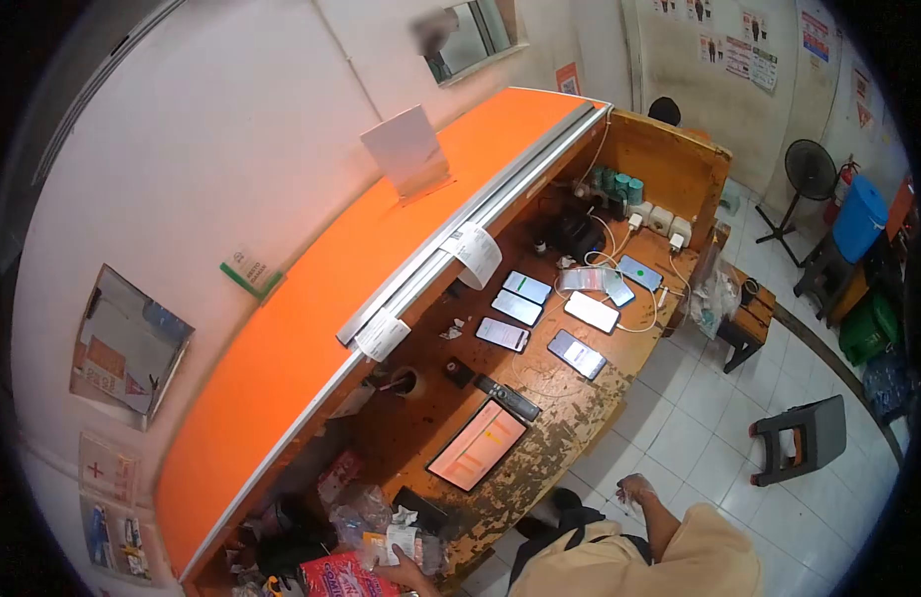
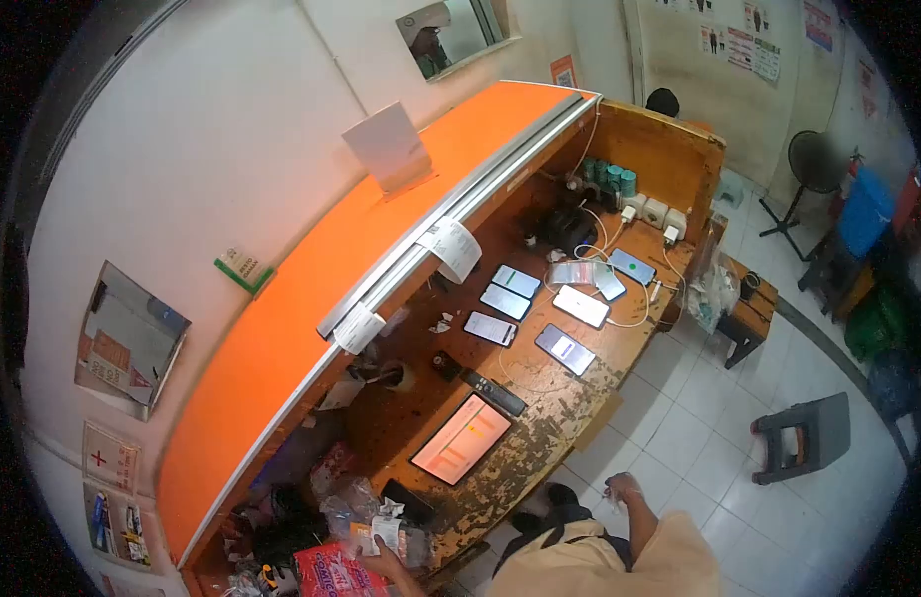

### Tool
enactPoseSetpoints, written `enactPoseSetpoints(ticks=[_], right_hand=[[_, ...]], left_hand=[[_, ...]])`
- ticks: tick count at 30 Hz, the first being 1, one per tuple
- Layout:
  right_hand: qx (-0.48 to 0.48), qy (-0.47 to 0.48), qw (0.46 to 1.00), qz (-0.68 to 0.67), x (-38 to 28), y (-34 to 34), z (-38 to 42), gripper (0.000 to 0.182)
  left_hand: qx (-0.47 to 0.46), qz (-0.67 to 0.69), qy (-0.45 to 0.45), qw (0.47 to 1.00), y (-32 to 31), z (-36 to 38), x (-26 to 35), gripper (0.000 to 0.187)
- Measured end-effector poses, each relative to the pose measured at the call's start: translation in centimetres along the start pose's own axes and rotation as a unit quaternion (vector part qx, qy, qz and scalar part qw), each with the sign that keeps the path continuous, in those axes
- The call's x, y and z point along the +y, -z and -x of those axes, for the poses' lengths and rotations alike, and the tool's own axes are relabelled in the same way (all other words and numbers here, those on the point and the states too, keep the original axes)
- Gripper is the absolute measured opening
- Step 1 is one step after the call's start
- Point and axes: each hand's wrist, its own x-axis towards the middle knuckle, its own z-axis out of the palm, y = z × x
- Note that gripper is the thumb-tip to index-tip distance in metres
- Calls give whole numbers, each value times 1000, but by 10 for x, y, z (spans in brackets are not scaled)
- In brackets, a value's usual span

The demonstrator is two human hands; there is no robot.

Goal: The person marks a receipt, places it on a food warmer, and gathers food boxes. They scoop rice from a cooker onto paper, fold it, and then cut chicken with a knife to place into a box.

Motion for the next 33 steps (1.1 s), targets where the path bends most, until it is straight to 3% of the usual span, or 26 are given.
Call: enactPoseSetpoints(ticks=[2,4,7,9,12,14,15,17,20,22,23,24,27,33], right_hand=[[27,-53,990,-127,6,-11,21,17],[12,32,999,32,33,-18,42,21],[-12,-124,992,-31,39,-18,64,20],[5,-215,969,-123,37,-23,73,20],[38,-259,941,-214,31,-20,81,20],[60,-243,935,-252,-15,0,85,22],[58,-256,930,-257,-31,4,76,22],[53,-282,921,-262,-56,14,65,23],[105,-327,862,-373,-78,23,50,24],[102,-322,877,-342,-95,33,49,24],[101,-320,884,-326,-105,41,47,24],[72,-302,915,-259,-89,38,39,24],[56,-255,941,-215,-41,25,31,20],[66,-315,892,-318,-73,39,40,28]], left_hand=[[41,-12,22,999,-4,1,7,73],[93,12,58,994,-11,-2,14,78],[210,25,57,976,-40,-28,-33,83],[151,93,133,975,-26,-28,-2,85],[168,71,134,974,-28,-40,-7,73],[186,-48,82,978,-36,-51,-28,65],[185,-210,14,960,-42,-59,-48,62],[162,-495,-122,845,-51,-74,-80,56],[210,-318,-14,924,-46,-70,-77,53],[227,-178,47,956,-35,-61,-55,52],[228,-141,66,961,-30,-57,-47,51],[228,-114,77,964,-26,-54,-37,50],[225,-55,91,968,-10,-54,-13,48],[216,13,79,973,51,-79,12,43]])
